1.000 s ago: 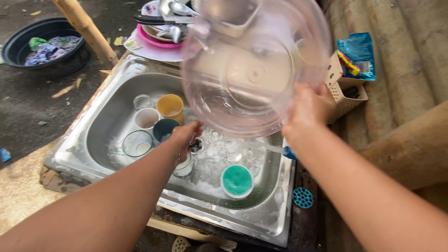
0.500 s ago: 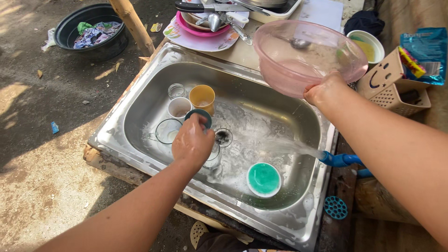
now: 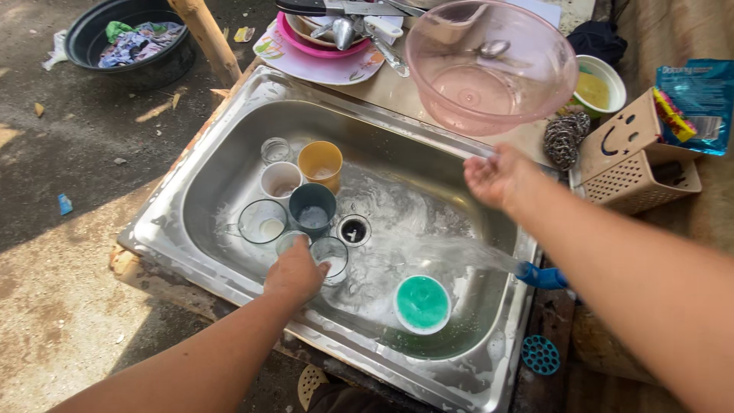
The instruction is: The person washes a large bowl, several glasses, and small cups by hand using a sponge and soapy water at an outdoor sink before rinsing them under a running faucet.
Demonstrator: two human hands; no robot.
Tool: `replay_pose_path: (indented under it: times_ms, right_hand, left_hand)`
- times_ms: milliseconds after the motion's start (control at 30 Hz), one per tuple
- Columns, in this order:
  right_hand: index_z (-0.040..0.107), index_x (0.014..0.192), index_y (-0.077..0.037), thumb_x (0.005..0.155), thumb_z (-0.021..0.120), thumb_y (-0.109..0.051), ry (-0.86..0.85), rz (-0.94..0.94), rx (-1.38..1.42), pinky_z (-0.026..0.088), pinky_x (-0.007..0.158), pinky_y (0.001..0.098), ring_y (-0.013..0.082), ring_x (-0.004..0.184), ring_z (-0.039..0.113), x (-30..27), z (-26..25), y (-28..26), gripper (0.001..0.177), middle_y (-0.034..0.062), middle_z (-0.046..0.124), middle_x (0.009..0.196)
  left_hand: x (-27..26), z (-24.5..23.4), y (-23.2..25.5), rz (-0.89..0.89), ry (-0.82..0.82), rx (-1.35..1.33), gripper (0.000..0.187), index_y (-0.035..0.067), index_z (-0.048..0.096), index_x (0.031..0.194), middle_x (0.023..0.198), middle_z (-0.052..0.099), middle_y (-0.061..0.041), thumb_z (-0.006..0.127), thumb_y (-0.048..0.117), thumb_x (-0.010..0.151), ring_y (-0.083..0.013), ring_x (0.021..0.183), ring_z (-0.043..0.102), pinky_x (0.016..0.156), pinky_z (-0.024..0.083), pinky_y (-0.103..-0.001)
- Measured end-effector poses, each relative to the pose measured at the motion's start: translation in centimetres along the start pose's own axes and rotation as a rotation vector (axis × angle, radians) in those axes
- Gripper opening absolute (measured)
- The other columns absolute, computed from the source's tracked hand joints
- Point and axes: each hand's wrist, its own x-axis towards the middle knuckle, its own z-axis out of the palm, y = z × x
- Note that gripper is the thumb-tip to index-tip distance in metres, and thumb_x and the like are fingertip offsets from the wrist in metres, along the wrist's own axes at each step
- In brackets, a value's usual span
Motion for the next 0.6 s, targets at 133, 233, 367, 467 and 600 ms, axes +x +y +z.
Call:
replay_pose_path:
  times_ms: [133, 233, 367, 467, 600]
  right_hand:
    - [0.068, 0.102, 0.002, 0.098, 0.059, -0.018, -0.181, 0.197, -0.248, 0.06, 0.073, 0.0364, 0.0183, 0.073, 0.068, -2.1, -5.8, 8.5, 0.022, 0.0104, 0.072, 0.087]
    - [0.064, 0.105, -0.002, 0.102, 0.055, -0.015, 0.041, 0.328, -0.119, 0.06, 0.08, 0.034, 0.0204, 0.089, 0.071, -5.7, -8.3, 12.5, 0.017, 0.01, 0.072, 0.098]
    - [0.064, 0.105, -0.005, 0.103, 0.053, -0.016, 0.122, 0.253, -0.237, 0.058, 0.084, 0.0339, 0.0202, 0.096, 0.071, -8.5, -10.1, 13.2, 0.016, 0.0089, 0.071, 0.103]
    - [0.067, 0.111, -0.004, 0.097, 0.061, -0.019, -0.008, 0.13, -0.608, 0.057, 0.089, 0.0343, 0.0203, 0.102, 0.071, -10.7, -10.5, 13.6, 0.022, 0.0088, 0.073, 0.109]
    - [0.055, 0.137, -0.016, 0.074, 0.082, -0.032, -0.279, -0.146, -1.252, 0.052, 0.1, 0.0423, 0.0249, 0.118, 0.065, -15.0, -8.6, 15.0, 0.071, 0.0081, 0.067, 0.126]
  left_hand:
    - [2.7, 2.1, -0.5, -0.007, 0.025, -0.135, 0.063, 0.029, 0.058, 0.145, 0.137, 0.066, -0.016, 0.062, 0.006, 0.086, -0.0349, 0.128, 0.062, 0.108, 0.049, -0.045]
    - [1.9, 2.4, 0.0, 0.053, 0.085, -0.118, 0.059, 0.031, 0.066, 0.135, 0.147, 0.054, -0.017, 0.059, 0.002, 0.085, -0.0376, 0.126, 0.061, 0.108, 0.049, -0.044]
    - [-1.4, 2.1, 0.9, 0.136, 0.159, -0.127, 0.065, 0.032, 0.068, 0.13, 0.164, 0.026, -0.019, 0.061, -0.007, 0.078, -0.0377, 0.131, 0.054, 0.108, 0.047, -0.043]
    - [-3.8, 1.8, 1.7, 0.183, 0.154, -0.161, 0.067, 0.031, 0.07, 0.128, 0.166, 0.024, -0.018, 0.059, -0.011, 0.077, -0.0393, 0.13, 0.054, 0.109, 0.045, -0.043]
    - [-4.3, 0.5, 3.8, 0.353, 0.19, -0.207, 0.071, 0.026, 0.072, 0.126, 0.158, 0.029, -0.025, 0.06, -0.015, 0.069, -0.042, 0.128, 0.053, 0.106, 0.045, -0.044]
